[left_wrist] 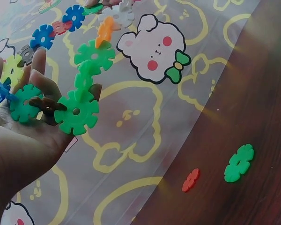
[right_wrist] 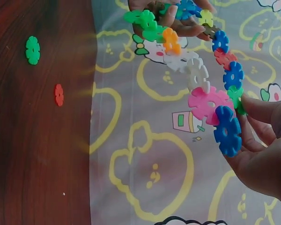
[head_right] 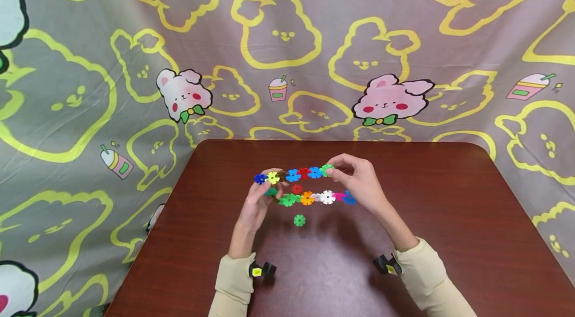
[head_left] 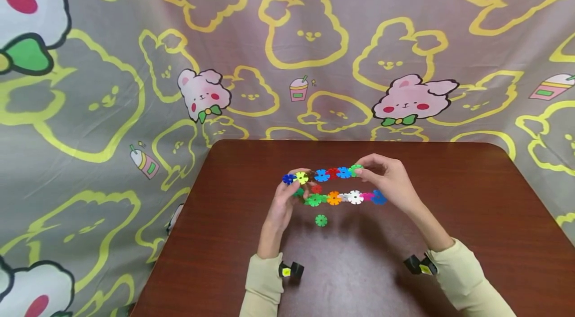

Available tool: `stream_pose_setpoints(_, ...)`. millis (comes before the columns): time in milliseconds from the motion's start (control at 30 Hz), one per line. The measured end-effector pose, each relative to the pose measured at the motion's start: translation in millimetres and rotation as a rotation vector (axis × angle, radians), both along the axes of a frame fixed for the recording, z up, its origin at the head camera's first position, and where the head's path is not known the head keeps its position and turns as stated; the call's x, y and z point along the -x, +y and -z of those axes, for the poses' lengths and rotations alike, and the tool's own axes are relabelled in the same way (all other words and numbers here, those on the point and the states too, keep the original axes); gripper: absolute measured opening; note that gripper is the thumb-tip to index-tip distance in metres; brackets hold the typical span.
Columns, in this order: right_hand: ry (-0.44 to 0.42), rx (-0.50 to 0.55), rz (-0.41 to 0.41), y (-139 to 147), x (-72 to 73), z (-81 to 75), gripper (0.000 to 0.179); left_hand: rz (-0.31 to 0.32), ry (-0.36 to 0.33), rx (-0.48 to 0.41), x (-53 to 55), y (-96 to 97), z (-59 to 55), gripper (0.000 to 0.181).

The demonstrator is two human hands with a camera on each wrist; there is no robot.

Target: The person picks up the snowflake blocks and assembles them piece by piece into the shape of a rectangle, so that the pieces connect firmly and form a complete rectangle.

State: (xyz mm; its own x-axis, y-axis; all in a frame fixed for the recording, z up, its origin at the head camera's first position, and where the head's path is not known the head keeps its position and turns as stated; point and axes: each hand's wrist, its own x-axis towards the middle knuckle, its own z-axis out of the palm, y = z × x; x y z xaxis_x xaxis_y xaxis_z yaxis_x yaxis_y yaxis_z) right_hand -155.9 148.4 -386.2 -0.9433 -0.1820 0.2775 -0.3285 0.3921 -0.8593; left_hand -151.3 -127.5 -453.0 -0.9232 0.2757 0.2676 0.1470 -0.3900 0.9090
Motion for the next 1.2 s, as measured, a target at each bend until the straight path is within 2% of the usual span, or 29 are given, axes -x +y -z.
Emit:
stream_pose_setpoints(233,0.003,0.049,0.019,-2,-4.1,-1.4,0.016,0.002,0.008,0.007,0.2,0.8,-0.4,0.029)
stream_pose_setpoints(567,0.053,0.172,0.106,-10,-11.5,-2.6,0.016,-0.013,0.01,0.013,-0.8,5.2,2.7,0.026)
stream_pose_setpoints(767,0.097,0.198,0.108,-12,-13.1,-2.2,0.014,-0.03,0.037,0.038,-1.3,5.8,2.3,0.036)
stream_pose_setpoints(933,0.123,0.2,0.111,-13,-13.1,1.3,0.013,-0.045,0.056,0.053,-2.0,6.0,2.0,0.045)
stream_pose_setpoints(1200,0.138,0.265,0.183,-17,-12.8,11.6,0.011,-0.063,0.055,0.052,-3.0,7.9,2.0,0.042)
